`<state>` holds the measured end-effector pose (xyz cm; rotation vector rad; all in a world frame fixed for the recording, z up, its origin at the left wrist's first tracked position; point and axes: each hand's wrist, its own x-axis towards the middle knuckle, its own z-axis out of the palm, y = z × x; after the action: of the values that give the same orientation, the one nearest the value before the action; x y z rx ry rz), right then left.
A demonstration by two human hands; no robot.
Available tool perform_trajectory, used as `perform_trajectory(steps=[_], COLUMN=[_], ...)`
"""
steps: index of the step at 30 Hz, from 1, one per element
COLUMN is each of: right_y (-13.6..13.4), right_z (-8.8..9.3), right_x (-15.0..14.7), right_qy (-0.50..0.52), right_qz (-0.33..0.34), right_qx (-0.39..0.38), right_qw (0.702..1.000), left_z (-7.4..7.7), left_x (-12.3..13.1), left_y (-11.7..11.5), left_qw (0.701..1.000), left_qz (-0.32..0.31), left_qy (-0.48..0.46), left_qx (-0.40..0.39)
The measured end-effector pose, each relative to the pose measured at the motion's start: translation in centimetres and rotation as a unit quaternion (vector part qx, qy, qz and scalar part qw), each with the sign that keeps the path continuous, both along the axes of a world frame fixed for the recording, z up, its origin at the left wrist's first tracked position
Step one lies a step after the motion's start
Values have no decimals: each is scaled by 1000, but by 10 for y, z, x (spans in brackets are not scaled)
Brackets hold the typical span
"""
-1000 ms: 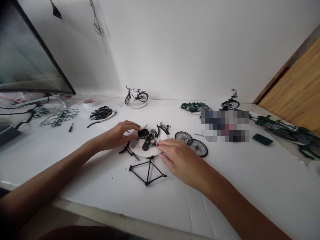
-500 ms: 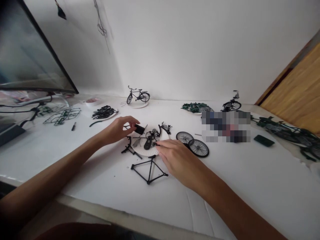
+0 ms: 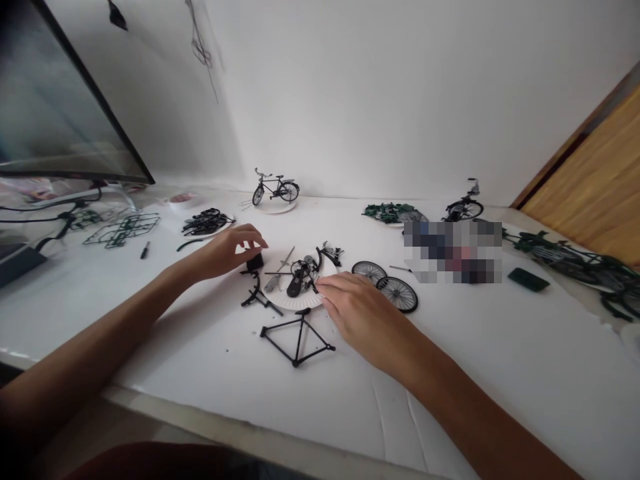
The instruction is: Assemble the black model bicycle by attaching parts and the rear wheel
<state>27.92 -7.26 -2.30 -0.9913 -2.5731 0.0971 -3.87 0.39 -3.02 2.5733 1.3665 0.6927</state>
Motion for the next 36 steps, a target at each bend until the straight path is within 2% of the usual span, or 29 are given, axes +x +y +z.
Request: perform_trajectory(steps=[4, 14, 20, 25, 32, 36], right_y=[0, 0, 1, 1, 2, 4], right_z=[-1, -1, -1, 2, 0, -3], right_x=[1, -2, -5, -6, -3, -1], right_qy=[9, -3, 8, 4, 18, 23], right_qz=[2, 6, 8, 14, 14, 5], right_qx=[-8, -24, -16, -17, -16, -5], right_qw=[1000, 1000, 1000, 1000, 1000, 1000], left_z=[3, 7, 14, 11, 9, 11], left_x=[11, 22, 28, 31, 23, 23], left_y=[-9, -18, -25, -25, -21, -22], left_qw=[999, 997, 996, 992, 995, 995], left_qz=[-34, -72, -89, -117, -85, -89], left_qy=[-3, -18, 10, 43, 46, 37], left_qx=[23, 8, -13, -14, -1, 6])
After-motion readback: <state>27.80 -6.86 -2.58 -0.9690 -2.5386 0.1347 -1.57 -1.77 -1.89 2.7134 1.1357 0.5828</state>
